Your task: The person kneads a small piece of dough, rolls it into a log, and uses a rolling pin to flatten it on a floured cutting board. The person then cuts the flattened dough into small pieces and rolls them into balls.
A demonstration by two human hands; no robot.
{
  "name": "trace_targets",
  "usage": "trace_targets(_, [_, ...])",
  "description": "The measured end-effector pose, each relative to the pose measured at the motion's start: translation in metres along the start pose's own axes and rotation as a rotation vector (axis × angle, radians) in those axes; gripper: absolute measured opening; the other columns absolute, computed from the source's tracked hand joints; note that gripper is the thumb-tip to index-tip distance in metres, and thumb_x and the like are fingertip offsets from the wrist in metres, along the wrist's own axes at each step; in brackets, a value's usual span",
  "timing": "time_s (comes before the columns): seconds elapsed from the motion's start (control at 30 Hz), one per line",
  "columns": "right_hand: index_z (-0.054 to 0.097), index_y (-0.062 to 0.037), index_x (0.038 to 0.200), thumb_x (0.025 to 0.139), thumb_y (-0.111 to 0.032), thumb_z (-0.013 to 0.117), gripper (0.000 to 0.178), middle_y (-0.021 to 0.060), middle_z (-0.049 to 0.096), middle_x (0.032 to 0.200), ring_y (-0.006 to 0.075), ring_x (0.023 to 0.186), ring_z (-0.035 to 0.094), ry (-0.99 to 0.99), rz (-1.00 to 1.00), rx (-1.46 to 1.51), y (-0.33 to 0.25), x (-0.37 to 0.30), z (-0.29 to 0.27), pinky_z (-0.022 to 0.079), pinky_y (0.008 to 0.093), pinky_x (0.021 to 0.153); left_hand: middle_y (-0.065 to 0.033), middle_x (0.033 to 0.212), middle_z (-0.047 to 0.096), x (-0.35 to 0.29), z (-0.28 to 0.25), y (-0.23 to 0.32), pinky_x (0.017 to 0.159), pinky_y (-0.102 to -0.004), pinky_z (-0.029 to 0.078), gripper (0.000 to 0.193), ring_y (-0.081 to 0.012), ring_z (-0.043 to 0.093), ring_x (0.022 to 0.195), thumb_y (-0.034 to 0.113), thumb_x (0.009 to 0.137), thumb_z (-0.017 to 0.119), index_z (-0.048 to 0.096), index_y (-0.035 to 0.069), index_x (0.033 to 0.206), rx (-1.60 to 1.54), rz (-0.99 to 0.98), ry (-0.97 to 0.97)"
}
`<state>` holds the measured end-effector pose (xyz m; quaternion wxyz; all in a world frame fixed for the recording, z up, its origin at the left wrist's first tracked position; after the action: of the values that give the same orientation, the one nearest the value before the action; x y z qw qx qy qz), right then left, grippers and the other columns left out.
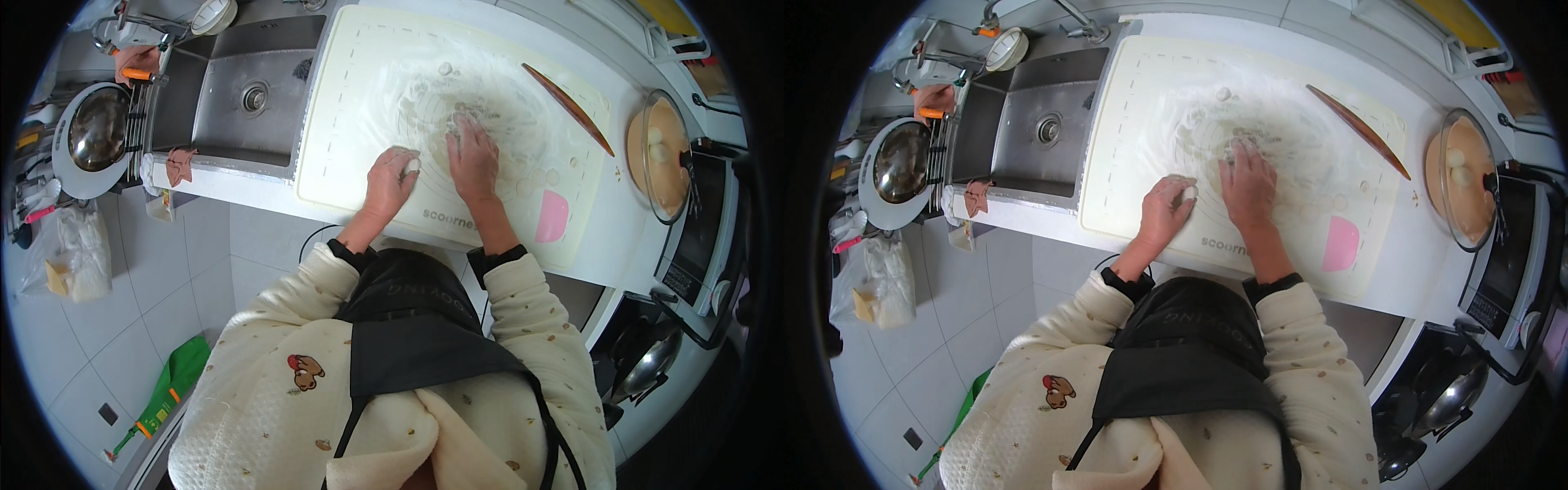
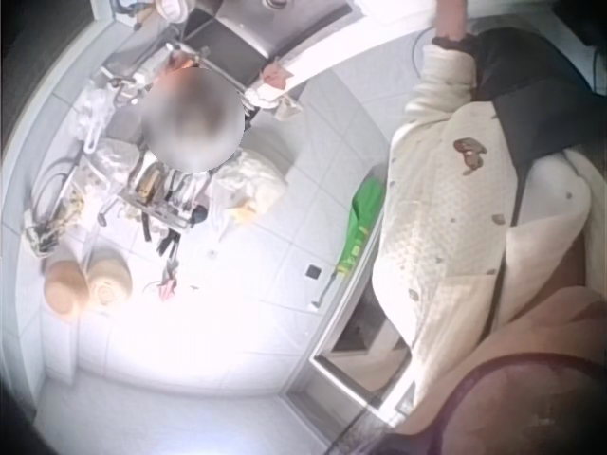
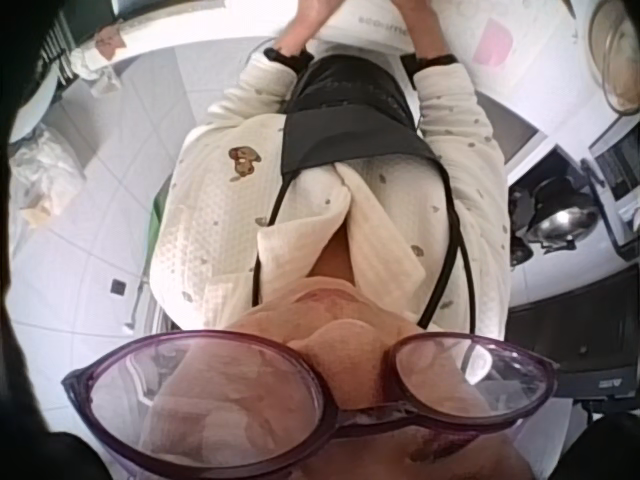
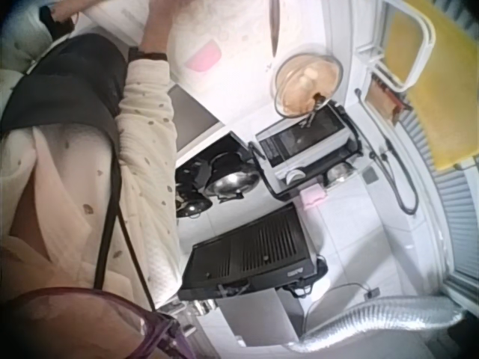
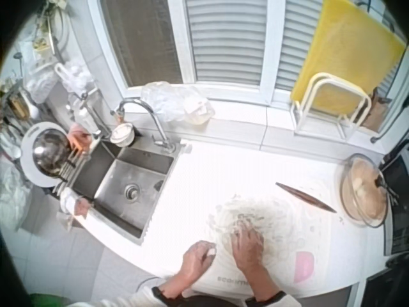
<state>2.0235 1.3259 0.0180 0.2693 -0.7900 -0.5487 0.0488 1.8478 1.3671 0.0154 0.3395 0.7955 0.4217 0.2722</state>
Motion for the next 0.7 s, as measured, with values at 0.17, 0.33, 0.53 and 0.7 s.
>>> trace_targets(0.17, [0.058, -0.0069, 0.130, 0.095, -0.032, 0.061, 0.043, 0.0157, 0.060, 0.130, 0.0342, 0.116, 0.058, -0.036, 0.033, 0.019, 0.001, -0.006, -0.001, 0.041, 0.0452, 0.102, -0.0093, 0.096, 0.065, 0.002, -0.002, -0.003, 0.067, -0.0326, 0.053, 0.032, -0.0242, 0.062, 0.076, 0.009, 0.073, 0.083, 0.070, 0.004, 0.101, 0.029, -0.041, -0.029])
trace_targets(0.33, [0.057, -0.0070, 0.133, 0.094, -0.032, 0.061, 0.046, 0.0170, 0.057, 0.134, 0.0354, 0.125, 0.052, -0.014, 0.036, 0.039, -0.008, -0.003, 0.006, 0.038, 0.0491, 0.105, -0.0099, 0.094, 0.063, 0.002, -0.004, -0.011, 0.067, -0.0335, 0.052, 0.039, -0.0248, 0.061, 0.074, 0.011, 0.070, 0.085, 0.068, 0.003, 0.104, 0.026, 0.001, -0.100])
trace_targets(0.53, [0.044, -0.0101, 0.148, 0.090, -0.052, 0.061, 0.073, 0.0180, 0.037, 0.155, 0.0408, 0.146, 0.027, -0.026, -0.003, -0.137, -0.058, 0.025, 0.043, 0.024, 0.0661, 0.109, -0.0121, 0.089, 0.063, 0.012, -0.028, -0.006, 0.070, -0.0362, 0.053, 0.053, -0.0288, 0.063, 0.077, 0.010, 0.067, 0.086, 0.063, 0.002, 0.114, -0.034, -0.199, -0.176])
trace_targets(0.7, [0.032, -0.0172, 0.155, 0.090, -0.059, 0.056, 0.081, 0.0152, 0.025, 0.161, 0.0388, 0.149, 0.018, -0.230, -0.059, -0.155, -0.066, 0.010, 0.074, 0.015, 0.0738, 0.109, -0.0059, 0.078, 0.062, 0.019, -0.060, -0.047, 0.065, -0.0299, 0.052, 0.048, -0.0168, 0.060, 0.066, 0.007, 0.070, 0.085, 0.065, 0.002, 0.113, -0.150, -0.338, -0.218])
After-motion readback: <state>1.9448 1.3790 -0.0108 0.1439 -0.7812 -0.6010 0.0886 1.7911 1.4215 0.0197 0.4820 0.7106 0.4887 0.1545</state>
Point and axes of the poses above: each hand's wrist, its own x-axis towards the middle knuckle, its own z-axis out of the palm, y = z × x, the point moved 1 cm from there along x, towards the middle knuckle
